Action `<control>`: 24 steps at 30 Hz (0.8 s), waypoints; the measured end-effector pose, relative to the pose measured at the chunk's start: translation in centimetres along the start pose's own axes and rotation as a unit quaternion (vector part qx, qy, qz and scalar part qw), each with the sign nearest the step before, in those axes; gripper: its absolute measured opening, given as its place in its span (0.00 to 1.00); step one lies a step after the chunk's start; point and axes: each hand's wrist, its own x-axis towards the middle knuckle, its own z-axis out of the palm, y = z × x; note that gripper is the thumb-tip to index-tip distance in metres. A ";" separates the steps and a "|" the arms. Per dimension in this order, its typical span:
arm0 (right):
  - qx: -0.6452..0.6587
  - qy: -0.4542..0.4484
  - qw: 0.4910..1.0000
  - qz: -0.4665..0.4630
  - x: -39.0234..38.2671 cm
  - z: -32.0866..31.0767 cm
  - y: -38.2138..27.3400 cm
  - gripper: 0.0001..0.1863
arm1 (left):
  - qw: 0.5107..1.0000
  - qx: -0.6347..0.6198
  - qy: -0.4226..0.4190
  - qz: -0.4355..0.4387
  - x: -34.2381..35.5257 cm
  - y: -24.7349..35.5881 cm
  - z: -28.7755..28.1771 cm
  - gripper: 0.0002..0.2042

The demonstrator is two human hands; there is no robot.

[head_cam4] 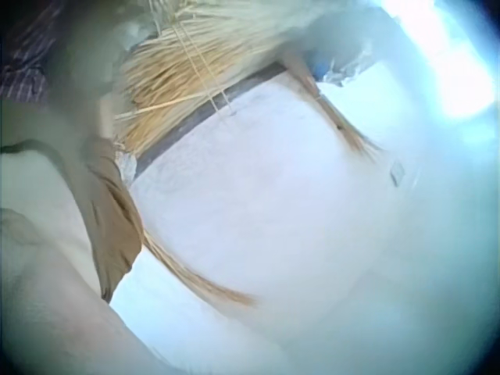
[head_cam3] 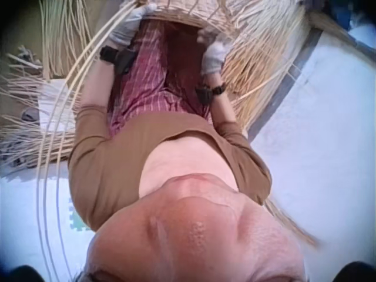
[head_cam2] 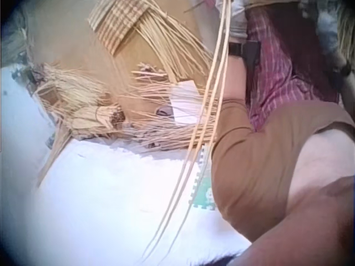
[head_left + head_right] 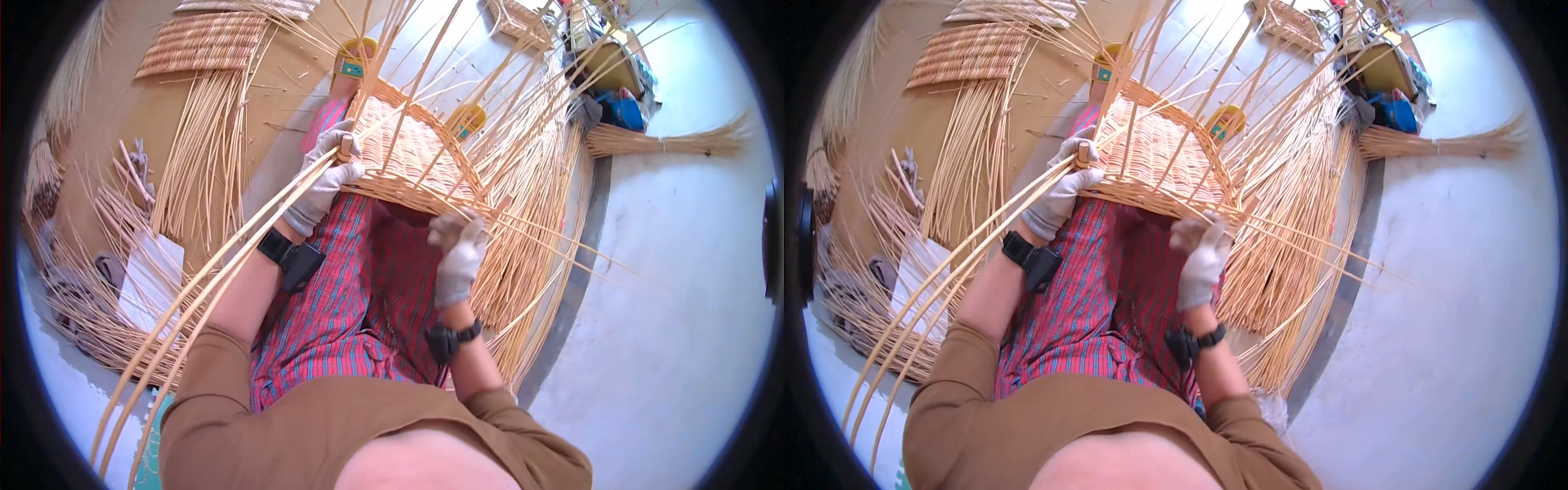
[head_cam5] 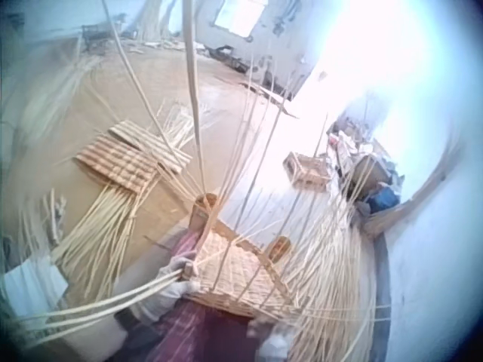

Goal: The person is weaving a wicker basket using long willow branches on a workshop floor.

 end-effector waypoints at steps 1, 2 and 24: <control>-0.104 -0.126 0.986 -0.018 -0.6 -0.2 0.4 0.15 | 1.000 -0.017 -0.007 0.005 0.0 -0.1 0.0 0.17; -0.226 -0.181 0.957 0.024 -1.1 -0.2 0.1 0.14 | 0.999 -0.028 -0.021 -0.012 0.1 -0.1 0.0 0.17; -0.435 -0.190 0.822 -0.314 2.7 7.1 2.0 0.23 | 0.988 -0.130 -0.071 -0.054 0.9 -0.2 -1.3 0.23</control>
